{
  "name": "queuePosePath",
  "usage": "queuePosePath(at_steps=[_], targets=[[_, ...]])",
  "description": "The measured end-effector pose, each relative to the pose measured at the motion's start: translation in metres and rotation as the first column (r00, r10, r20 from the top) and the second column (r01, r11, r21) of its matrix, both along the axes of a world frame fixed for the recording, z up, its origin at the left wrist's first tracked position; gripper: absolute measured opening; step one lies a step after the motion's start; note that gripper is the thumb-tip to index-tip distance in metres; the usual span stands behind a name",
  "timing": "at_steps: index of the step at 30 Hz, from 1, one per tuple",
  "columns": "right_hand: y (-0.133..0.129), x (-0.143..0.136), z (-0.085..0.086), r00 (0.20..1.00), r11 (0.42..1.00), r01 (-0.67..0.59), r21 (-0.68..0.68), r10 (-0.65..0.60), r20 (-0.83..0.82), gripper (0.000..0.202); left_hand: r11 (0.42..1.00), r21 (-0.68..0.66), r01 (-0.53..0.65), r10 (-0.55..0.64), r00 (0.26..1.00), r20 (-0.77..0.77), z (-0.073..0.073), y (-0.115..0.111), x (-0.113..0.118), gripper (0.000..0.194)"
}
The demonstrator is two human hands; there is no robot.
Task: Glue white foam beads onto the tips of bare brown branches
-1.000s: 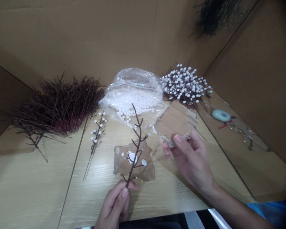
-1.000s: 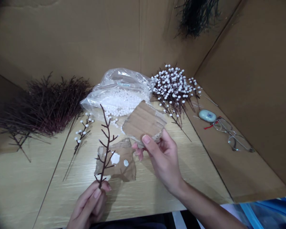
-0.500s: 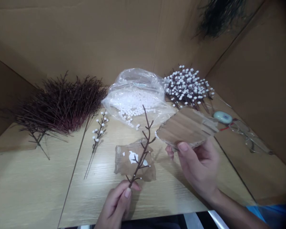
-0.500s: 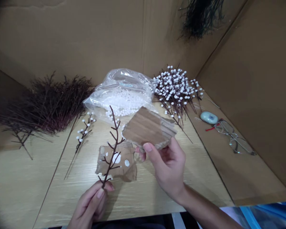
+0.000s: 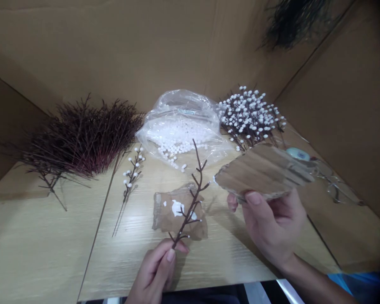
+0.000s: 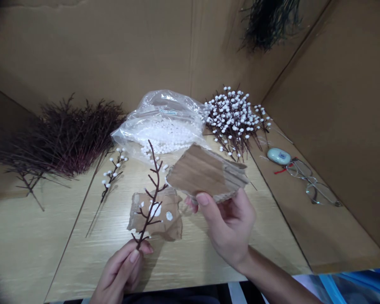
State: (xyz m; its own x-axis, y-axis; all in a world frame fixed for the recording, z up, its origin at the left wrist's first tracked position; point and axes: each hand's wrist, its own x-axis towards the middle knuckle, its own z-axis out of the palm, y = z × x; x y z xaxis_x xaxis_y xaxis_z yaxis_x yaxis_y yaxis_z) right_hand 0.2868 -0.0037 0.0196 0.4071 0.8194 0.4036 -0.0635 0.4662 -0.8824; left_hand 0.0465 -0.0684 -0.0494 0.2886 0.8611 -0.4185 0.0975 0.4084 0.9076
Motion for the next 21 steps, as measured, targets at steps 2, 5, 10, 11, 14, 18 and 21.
queuePosePath(at_steps=[2,5,10,11,14,18,21], targets=[[0.0001,0.0004,-0.0001,1.000,1.000,0.001,-0.024,0.000,0.029,0.010,0.999,-0.047,0.014,-0.012,0.999,0.045,-0.0007,0.0001,-0.0001,0.048],[-0.0004,0.0005,0.0002,0.998,0.998,0.016,-0.053,-0.013,0.060,0.008,0.998,-0.056,0.003,0.000,0.999,0.047,-0.0017,0.0008,-0.0006,0.049],[-0.0022,0.0010,0.0002,0.998,0.999,0.022,-0.029,-0.020,0.052,0.009,0.998,-0.056,-0.004,0.007,0.999,0.052,-0.0017,0.0002,-0.0010,0.048],[-0.0022,0.0011,0.0002,0.998,0.999,0.015,-0.040,-0.012,0.064,0.008,0.998,-0.064,-0.008,0.012,0.998,0.063,-0.0021,-0.0004,-0.0009,0.048],[-0.0016,0.0013,0.0009,0.996,0.998,0.015,-0.057,-0.010,0.083,0.007,0.997,-0.071,-0.018,0.023,0.997,0.080,-0.0039,-0.0016,-0.0008,0.046],[-0.0005,0.0015,0.0016,0.996,0.998,0.054,-0.039,-0.051,0.079,0.007,0.998,-0.059,0.004,0.002,0.995,0.096,-0.0058,-0.0011,-0.0018,0.045],[-0.0006,0.0020,0.0010,0.996,0.998,0.028,-0.051,-0.023,0.090,0.007,0.998,-0.067,-0.004,0.010,0.996,0.091,-0.0055,-0.0003,-0.0032,0.045]])
